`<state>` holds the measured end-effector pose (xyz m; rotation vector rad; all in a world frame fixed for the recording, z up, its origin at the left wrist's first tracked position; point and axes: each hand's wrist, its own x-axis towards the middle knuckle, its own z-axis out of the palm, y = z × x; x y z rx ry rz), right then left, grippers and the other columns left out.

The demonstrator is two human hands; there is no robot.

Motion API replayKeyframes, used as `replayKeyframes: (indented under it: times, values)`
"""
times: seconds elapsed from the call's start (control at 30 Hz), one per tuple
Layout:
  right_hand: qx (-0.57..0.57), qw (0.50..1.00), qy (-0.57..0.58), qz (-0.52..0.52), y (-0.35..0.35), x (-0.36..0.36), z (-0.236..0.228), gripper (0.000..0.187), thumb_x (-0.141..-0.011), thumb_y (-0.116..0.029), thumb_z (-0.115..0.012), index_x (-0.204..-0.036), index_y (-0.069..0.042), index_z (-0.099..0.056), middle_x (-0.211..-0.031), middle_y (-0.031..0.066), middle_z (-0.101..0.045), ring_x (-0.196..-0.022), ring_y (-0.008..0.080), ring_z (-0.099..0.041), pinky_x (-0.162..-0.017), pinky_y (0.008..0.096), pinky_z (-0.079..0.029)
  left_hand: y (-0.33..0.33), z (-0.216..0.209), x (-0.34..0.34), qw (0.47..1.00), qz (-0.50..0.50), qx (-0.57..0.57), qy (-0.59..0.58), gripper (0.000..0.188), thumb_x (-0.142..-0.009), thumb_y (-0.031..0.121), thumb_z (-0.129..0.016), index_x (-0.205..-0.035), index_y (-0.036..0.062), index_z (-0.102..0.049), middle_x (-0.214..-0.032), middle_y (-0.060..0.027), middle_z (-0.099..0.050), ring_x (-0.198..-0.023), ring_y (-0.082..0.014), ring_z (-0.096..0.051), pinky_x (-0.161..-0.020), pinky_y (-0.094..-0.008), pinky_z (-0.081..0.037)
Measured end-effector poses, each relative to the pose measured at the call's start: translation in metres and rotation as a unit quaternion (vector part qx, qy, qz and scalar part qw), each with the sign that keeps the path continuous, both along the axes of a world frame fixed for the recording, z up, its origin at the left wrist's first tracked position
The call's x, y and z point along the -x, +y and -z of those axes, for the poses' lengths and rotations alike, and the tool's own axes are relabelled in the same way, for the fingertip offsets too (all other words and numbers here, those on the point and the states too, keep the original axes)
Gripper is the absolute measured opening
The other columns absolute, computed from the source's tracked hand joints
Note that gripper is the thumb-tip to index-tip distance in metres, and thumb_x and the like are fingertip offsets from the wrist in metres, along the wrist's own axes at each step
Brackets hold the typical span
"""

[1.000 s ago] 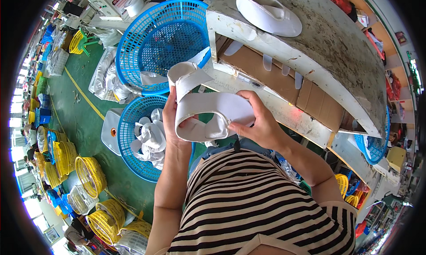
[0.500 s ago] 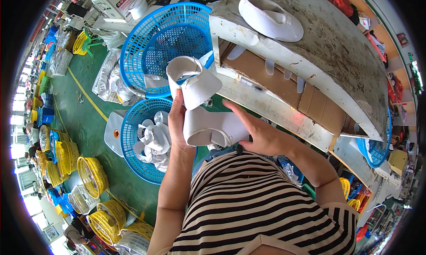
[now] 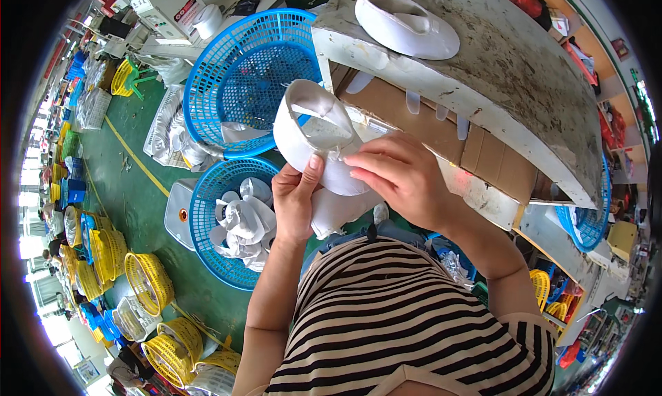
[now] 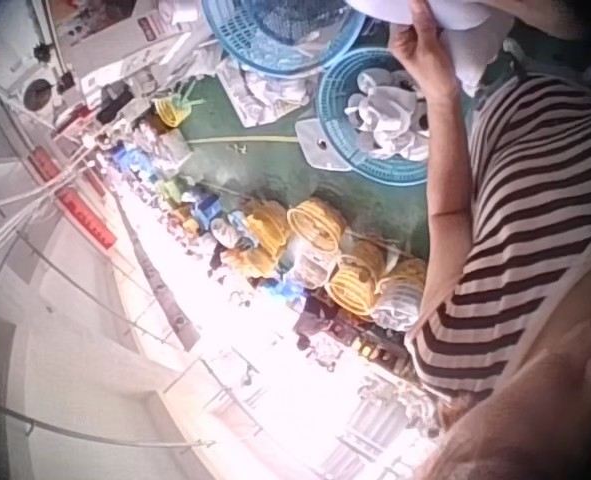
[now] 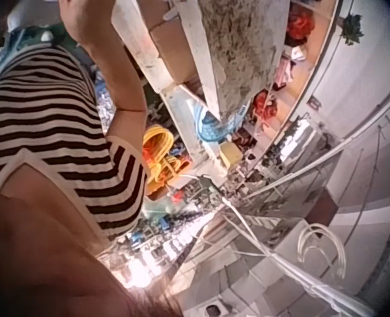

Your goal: The person is seen inspecting and sorting white shoe components (likely heels or inner supports) in a factory environment.

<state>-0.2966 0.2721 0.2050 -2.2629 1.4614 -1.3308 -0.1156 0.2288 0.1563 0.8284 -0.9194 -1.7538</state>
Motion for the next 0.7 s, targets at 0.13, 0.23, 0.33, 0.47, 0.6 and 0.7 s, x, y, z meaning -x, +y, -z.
replayKeyframes:
  times: [0.13, 0.23, 0.33, 0.47, 0.6, 0.7]
  values:
    - [0.035, 0.997, 0.062, 0.025, -0.005, -0.004, 0.008, 0.022, -0.072, -0.010, -0.069, -0.093, -0.006, -0.068, -0.089, 0.0057, -0.064, -0.083, 0.0225, -0.061, -0.074, 0.0348, -0.049, 0.007, -0.008, 0.004, 0.997, -0.001, 0.041, -0.068, 0.021, -0.093, 0.019, -0.062, -0.097, -0.0007, -0.068, -0.088, -0.0054, -0.069, -0.076, -0.0068, -0.059, -0.067, -0.0211, -0.048]
    - [0.034, 0.995, 0.091, 0.024, -0.004, -0.006, 0.008, 0.020, -0.072, -0.007, -0.068, -0.091, -0.003, -0.066, -0.088, 0.0067, -0.064, -0.082, 0.0233, -0.061, -0.074, 0.0352, -0.049, 0.012, -0.012, 0.008, 0.995, -0.018, 0.042, -0.083, 0.020, -0.092, 0.018, -0.063, -0.095, -0.0013, -0.068, -0.084, -0.0038, -0.068, -0.070, -0.0051, -0.056, -0.061, -0.0190, -0.046]
    - [0.020, 0.994, 0.101, 0.026, -0.003, -0.009, 0.003, 0.017, -0.072, -0.003, -0.072, -0.088, -0.003, -0.066, -0.086, 0.0076, -0.065, -0.080, 0.0241, -0.061, -0.072, 0.0361, -0.049, 0.014, -0.012, 0.007, 0.992, -0.014, 0.059, -0.113, 0.020, -0.092, 0.018, -0.063, -0.094, -0.0015, -0.068, -0.082, -0.0030, -0.068, -0.069, -0.0046, -0.055, -0.060, -0.0187, -0.045]
    - [0.017, 0.993, 0.115, 0.032, -0.003, -0.009, 0.003, 0.018, -0.072, -0.002, -0.071, -0.088, -0.003, -0.063, -0.086, 0.0083, -0.064, -0.079, 0.0246, -0.061, -0.072, 0.0365, -0.048, 0.016, -0.014, 0.006, 0.987, -0.008, 0.067, -0.149, 0.020, -0.091, 0.018, -0.064, -0.093, -0.0017, -0.068, -0.081, -0.0022, -0.067, -0.069, -0.0041, -0.054, -0.059, -0.0187, -0.044]
    - [0.011, 0.991, 0.124, 0.041, -0.004, -0.011, 0.004, 0.020, -0.071, -0.001, -0.071, -0.088, -0.004, -0.060, -0.086, 0.0086, -0.063, -0.078, 0.0252, -0.060, -0.071, 0.0368, -0.048, 0.018, -0.014, 0.009, 0.988, -0.008, 0.068, -0.139, 0.021, -0.091, 0.018, -0.064, -0.094, -0.0020, -0.068, -0.082, -0.0025, -0.067, -0.069, -0.0040, -0.054, -0.059, -0.0189, -0.044]
    - [-0.031, 0.997, 0.074, 0.019, -0.008, -0.006, -0.002, 0.006, -0.079, -0.004, -0.061, -0.084, -0.002, -0.058, -0.080, 0.0105, -0.059, -0.078, 0.0277, -0.057, -0.073, 0.0360, -0.047, 0.015, -0.010, 0.008, 0.992, 0.005, 0.041, -0.118, 0.022, -0.092, 0.019, -0.064, -0.096, -0.0023, -0.067, -0.083, -0.0034, -0.067, -0.070, -0.0046, -0.055, -0.060, -0.0194, -0.044]
